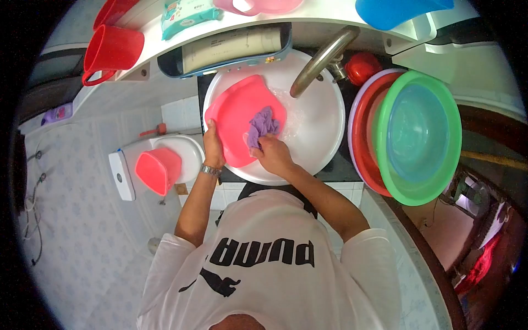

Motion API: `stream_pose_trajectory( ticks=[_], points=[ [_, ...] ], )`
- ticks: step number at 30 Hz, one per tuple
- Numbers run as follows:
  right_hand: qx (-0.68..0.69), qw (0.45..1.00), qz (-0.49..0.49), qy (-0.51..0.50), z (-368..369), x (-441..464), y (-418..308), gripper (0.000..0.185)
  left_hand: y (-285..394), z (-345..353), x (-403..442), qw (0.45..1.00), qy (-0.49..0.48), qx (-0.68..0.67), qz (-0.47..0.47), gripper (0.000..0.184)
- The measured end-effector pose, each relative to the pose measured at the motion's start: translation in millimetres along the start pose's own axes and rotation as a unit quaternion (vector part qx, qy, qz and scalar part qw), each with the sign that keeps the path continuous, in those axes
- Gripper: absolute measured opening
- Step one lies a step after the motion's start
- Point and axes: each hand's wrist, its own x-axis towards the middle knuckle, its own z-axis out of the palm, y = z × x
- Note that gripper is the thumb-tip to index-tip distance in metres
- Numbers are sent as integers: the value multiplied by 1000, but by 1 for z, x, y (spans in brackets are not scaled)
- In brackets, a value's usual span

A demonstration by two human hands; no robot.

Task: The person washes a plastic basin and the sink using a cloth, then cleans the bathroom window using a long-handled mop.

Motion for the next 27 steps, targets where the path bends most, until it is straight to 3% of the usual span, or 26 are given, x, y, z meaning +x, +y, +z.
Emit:
stream_pose_trajectory(
  ticks=[2, 6, 8, 10, 12, 14, 17, 20, 22, 24, 27],
  points=[
    [44, 997, -67, 22, 3, 5, -10, 25, 0, 1, -1, 1000, -4, 9, 6, 64],
    [33, 996, -79, -24, -1, 37, -35, 28, 7, 2, -2, 999, -34, 8, -18, 61],
    [-28, 999, -26, 15, 0, 64, -26, 27, 9, 6, -5, 999, -33, -3, -16, 61],
    [-72, 990, -7, 119, 9, 92, 15, 29, 9, 11, -7, 999, -34, -16, -13, 61],
    [-217, 956, -55, 187, -6, 110, 48, 34, 8, 12, -9, 999, -36, -24, 6, 60],
    [-231, 953, -19, 198, -16, 114, 61, 37, 9, 13, -7, 999, -48, -3, 9, 61],
    [-75, 990, 9, 118, -6, 118, 81, 39, 2, 8, -3, 999, -43, 11, 6, 61],
    [-15, 996, 60, 68, 3, 88, 40, 37, 6, 12, -7, 999, -31, -18, 15, 59],
    [14, 998, 38, 55, 16, 56, 16, 36, 7, 13, -9, 998, -31, -40, 26, 59],
    [76, 992, -59, 86, 20, 20, -17, 35, 2, 8, -4, 1000, -10, -27, 8, 59],
    [114, 985, -81, 98, 24, -1, -12, 34, -1, 3, 0, 1000, -20, -10, 2, 61]
  ],
)
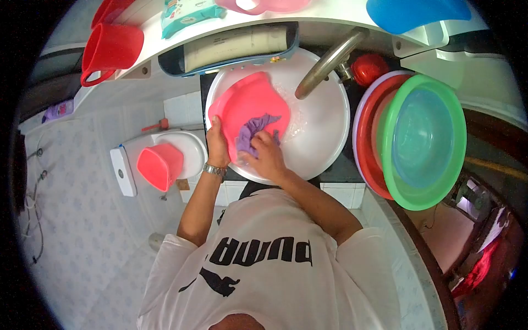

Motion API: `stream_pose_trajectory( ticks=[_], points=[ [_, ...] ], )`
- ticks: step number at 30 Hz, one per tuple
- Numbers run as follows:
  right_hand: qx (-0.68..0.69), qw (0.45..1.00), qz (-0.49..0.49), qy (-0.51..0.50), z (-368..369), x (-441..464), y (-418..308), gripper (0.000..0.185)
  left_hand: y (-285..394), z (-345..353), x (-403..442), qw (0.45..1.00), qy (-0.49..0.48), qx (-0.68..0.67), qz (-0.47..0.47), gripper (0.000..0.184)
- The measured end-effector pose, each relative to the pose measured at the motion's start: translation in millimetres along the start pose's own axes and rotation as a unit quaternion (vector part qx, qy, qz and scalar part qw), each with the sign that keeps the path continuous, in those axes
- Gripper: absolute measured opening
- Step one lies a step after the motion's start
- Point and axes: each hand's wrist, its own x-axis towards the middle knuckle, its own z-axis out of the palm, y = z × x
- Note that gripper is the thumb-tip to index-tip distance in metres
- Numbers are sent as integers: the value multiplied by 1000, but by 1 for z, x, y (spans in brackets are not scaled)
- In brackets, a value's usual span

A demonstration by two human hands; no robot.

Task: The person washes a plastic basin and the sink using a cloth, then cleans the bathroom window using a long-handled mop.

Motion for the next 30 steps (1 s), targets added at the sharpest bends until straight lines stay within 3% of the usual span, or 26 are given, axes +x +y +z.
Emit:
stream_pose_trajectory(
  ticks=[3, 5, 6, 8, 11, 14, 17, 21, 23, 24, 26, 28, 30],
  points=[
    [-115, 989, -5, 89, -6, 10, 69, 35, 10, 9, -7, 1000, -3, 11, 1, 63],
    [-195, 965, 101, 145, -6, 23, 123, 40, 13, 11, -7, 1000, -11, 19, -2, 63],
    [-193, 965, 103, 145, -10, 35, 131, 40, 13, 9, -9, 999, -16, 28, -7, 64],
    [-196, 947, 228, 115, -19, 56, 135, 47, 11, 11, -8, 1000, -12, 28, 2, 64],
    [-125, 952, 258, 107, -20, 84, 85, 50, 6, 12, -4, 1000, -5, 26, 16, 62],
    [-107, 979, 168, 37, 9, 96, 68, 46, 6, 12, -4, 999, 10, 39, 17, 58],
    [-50, 994, 86, -43, -2, 81, -7, 45, 11, 15, -5, 998, 25, 62, 8, 53],
    [2, 997, 69, -37, 9, 75, -34, 38, 5, 9, -2, 998, 28, 58, -1, 52],
    [41, 992, 45, 114, 18, 89, -21, 34, -1, 6, 6, 996, 27, 81, 18, 53],
    [42, 992, 44, 113, 19, 101, -14, 34, -2, 5, 7, 994, 27, 103, 35, 54],
    [91, 968, 86, 215, 16, 137, 4, 39, -1, 7, 7, 990, 26, 131, 40, 55],
    [-27, 955, 146, 259, 19, 168, 39, 44, 5, 13, -2, 986, 26, 160, 42, 56],
    [-60, 956, 160, 237, 9, 174, 44, 40, 17, 24, -14, 979, 55, 193, 39, 57]
  ],
)
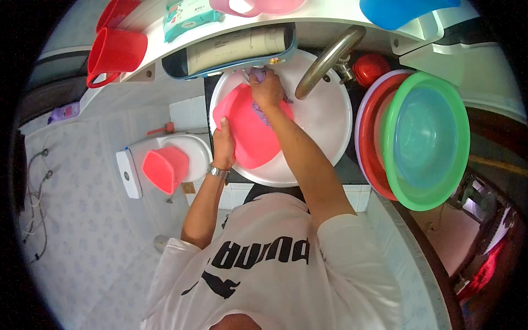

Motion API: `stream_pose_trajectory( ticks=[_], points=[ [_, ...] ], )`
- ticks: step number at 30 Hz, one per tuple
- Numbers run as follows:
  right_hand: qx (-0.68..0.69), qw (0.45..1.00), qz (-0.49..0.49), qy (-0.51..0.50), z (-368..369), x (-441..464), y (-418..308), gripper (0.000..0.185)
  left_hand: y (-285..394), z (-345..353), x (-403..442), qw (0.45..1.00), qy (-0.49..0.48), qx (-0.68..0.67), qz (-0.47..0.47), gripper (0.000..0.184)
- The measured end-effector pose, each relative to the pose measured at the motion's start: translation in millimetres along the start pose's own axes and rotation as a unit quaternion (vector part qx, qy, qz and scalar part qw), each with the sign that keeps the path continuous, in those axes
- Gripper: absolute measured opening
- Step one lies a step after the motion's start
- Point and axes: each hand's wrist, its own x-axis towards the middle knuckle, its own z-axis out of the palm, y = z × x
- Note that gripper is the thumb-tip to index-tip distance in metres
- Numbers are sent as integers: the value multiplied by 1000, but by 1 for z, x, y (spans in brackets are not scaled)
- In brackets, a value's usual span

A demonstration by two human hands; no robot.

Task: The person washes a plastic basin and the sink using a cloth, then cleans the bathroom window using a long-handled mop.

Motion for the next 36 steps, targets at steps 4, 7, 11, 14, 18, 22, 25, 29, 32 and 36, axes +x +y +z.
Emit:
stream_pose_trajectory(
  ticks=[4, 7, 11, 14, 18, 22, 25, 29, 32, 36],
  points=[
    [26, 996, 4, -91, -14, 4, -8, 41, -17, -8, 7, 1000, 3, 3, 4, 57],
    [160, 972, 26, -168, -19, -21, -24, 43, -21, -7, 8, 999, 13, 19, 23, 57],
    [271, 938, 69, -203, -25, -38, -37, 41, -22, -14, 9, 1000, -4, 6, 13, 57],
    [74, 991, 14, -109, 9, -17, 12, 40, -14, -11, 7, 1000, -9, 8, 14, 57],
    [137, 951, 105, -256, -18, -41, 3, 38, -29, -9, 13, 1000, 22, 4, 11, 56],
    [38, 951, -136, -277, -61, -114, -1, 35, -18, -3, 8, 998, 34, -45, 36, 57],
    [37, 939, -143, -312, -92, -141, 25, 30, -20, -16, 16, 997, 44, 57, -27, 59],
    [-52, 958, -99, -262, -86, -124, 135, 20, -8, -14, 19, 993, 25, 79, 79, 56],
    [-139, 968, -135, -158, -77, -82, 181, 25, 13, 0, 15, 1000, -14, -14, 11, 53],
    [-97, 988, -79, -91, -75, -36, 132, 34, 7, 11, 23, 993, -71, -96, -16, 47]
  ],
)
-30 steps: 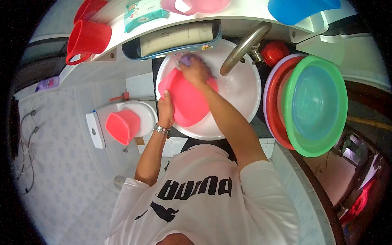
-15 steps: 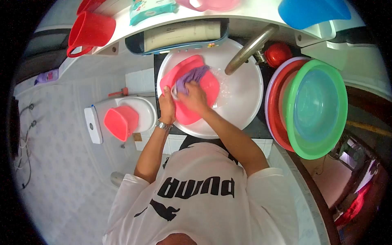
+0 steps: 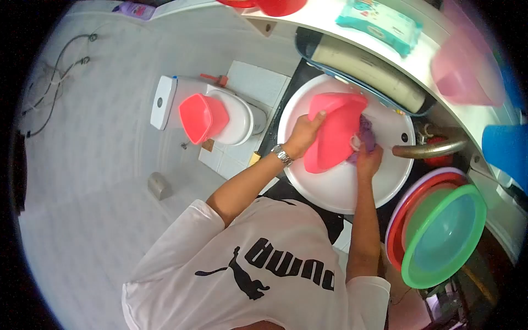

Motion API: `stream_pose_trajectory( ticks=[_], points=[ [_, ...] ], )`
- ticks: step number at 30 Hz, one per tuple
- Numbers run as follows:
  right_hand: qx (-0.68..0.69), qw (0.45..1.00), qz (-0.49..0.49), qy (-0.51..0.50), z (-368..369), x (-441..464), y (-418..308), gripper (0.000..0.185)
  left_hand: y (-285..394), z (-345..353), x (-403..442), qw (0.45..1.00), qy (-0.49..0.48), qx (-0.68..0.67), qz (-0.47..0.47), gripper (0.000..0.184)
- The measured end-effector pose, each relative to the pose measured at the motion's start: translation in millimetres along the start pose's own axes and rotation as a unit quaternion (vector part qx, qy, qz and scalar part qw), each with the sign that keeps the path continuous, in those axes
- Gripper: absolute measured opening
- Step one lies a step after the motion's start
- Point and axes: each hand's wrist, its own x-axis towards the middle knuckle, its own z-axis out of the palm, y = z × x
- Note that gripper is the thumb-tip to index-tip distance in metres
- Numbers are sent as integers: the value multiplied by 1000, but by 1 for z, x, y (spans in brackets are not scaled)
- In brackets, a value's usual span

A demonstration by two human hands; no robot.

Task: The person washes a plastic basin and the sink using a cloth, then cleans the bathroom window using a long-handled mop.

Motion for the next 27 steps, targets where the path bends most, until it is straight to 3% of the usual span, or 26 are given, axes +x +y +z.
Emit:
stream_pose_trajectory(
  ticks=[1, 3, 5, 6, 7, 9, 10, 12, 13, 14, 15, 17, 21, 22, 23, 27],
  points=[
    [25, 999, 5, 37, -2, 9, -10, 38, 1, 1, 0, 1000, 7, -2, 1, 47],
    [75, 996, -55, -3, 6, 21, -8, 41, 5, 5, -5, 999, -3, -25, 20, 48],
    [37, 998, 29, -43, 31, 18, 8, 40, 14, 9, -10, 1000, -1, -25, 10, 48],
    [145, 981, 115, -62, 35, 12, 1, 36, 18, 10, -14, 999, 4, -31, 9, 48],
    [144, 981, 112, -65, 31, 0, -14, 36, 19, 10, -16, 999, 9, -38, 8, 47],
    [320, 929, 150, -108, 18, -14, -56, 34, 17, 11, -12, 999, 29, -7, 44, 47],
    [273, 947, 117, -124, 21, -22, -55, 32, 14, 13, -13, 996, 43, 28, 72, 47],
    [392, 912, 81, -93, -8, -48, -133, 30, 14, 13, -14, 997, 40, 31, 58, 51],
    [325, 942, 21, -87, -22, -54, -152, 28, 13, 13, -12, 998, 40, 37, 44, 54],
    [315, 942, 43, -107, -37, -60, -174, 28, 0, 5, -3, 1000, 2, 2, 1, 61],
    [319, 944, -4, -86, -36, -64, -178, 30, -12, -1, 4, 998, -37, -30, -45, 68],
    [236, 963, -128, -25, -49, -59, -200, 33, -1, 14, -8, 930, -117, -334, -95, 79],
    [96, 977, -192, 10, -59, -26, -200, 32, 17, 26, -15, 949, -120, -288, -53, 72],
    [51, 976, -210, 16, -59, -17, -199, 31, 17, 31, -13, 959, -79, -269, -39, 73],
    [50, 977, -208, 19, -59, -7, -201, 31, 15, 34, -12, 967, -37, -250, -27, 73],
    [43, 983, -171, 43, -54, 3, -193, 28, 24, 39, -18, 978, -44, -200, -26, 71]
  ],
)
